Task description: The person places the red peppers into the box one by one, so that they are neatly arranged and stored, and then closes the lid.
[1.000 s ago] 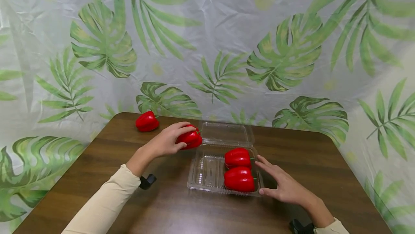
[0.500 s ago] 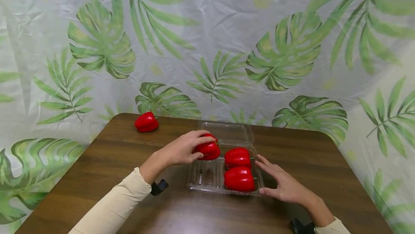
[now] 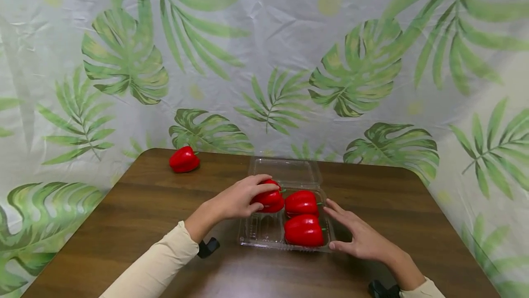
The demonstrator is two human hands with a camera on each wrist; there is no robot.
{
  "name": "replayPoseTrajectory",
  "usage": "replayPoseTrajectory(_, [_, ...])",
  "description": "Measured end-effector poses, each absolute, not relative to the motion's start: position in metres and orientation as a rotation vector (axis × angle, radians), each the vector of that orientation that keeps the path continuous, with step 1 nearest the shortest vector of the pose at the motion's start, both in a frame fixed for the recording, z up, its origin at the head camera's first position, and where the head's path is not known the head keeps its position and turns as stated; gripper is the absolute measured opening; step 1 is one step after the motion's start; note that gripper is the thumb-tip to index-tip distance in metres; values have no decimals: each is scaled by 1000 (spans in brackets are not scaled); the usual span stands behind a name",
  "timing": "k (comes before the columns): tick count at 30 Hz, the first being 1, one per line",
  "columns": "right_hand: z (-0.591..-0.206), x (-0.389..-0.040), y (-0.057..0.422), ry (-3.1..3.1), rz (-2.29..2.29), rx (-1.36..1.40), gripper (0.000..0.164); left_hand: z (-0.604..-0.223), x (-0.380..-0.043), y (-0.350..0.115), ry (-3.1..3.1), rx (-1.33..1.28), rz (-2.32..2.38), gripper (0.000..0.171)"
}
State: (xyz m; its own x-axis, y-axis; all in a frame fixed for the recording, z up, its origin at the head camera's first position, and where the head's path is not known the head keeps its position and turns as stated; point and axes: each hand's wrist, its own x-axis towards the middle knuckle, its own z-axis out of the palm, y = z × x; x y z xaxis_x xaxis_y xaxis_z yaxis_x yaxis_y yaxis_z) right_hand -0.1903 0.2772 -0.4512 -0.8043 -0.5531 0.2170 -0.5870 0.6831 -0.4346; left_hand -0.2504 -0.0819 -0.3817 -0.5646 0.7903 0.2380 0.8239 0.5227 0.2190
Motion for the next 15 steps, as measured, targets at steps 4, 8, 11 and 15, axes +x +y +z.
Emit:
replayPoseTrajectory(4, [-452, -191, 276, -2832, 773, 952, 79, -385, -252, -82, -2662, -1402, -446, 52])
replayPoseTrajectory(8, [-452, -192, 276, -2822, 779, 953, 79, -388, -254, -81, -2681, -1386, -432, 52])
replayPoseTrajectory(11, [-453, -192, 277, -2817, 786, 952, 79, -391, -256, -80, -2684, -1382, -421, 53])
replayPoseTrajectory(15, [-453, -193, 278, -2827, 793, 954, 79, -395, -258, -78, -2686, -1397, -388, 52])
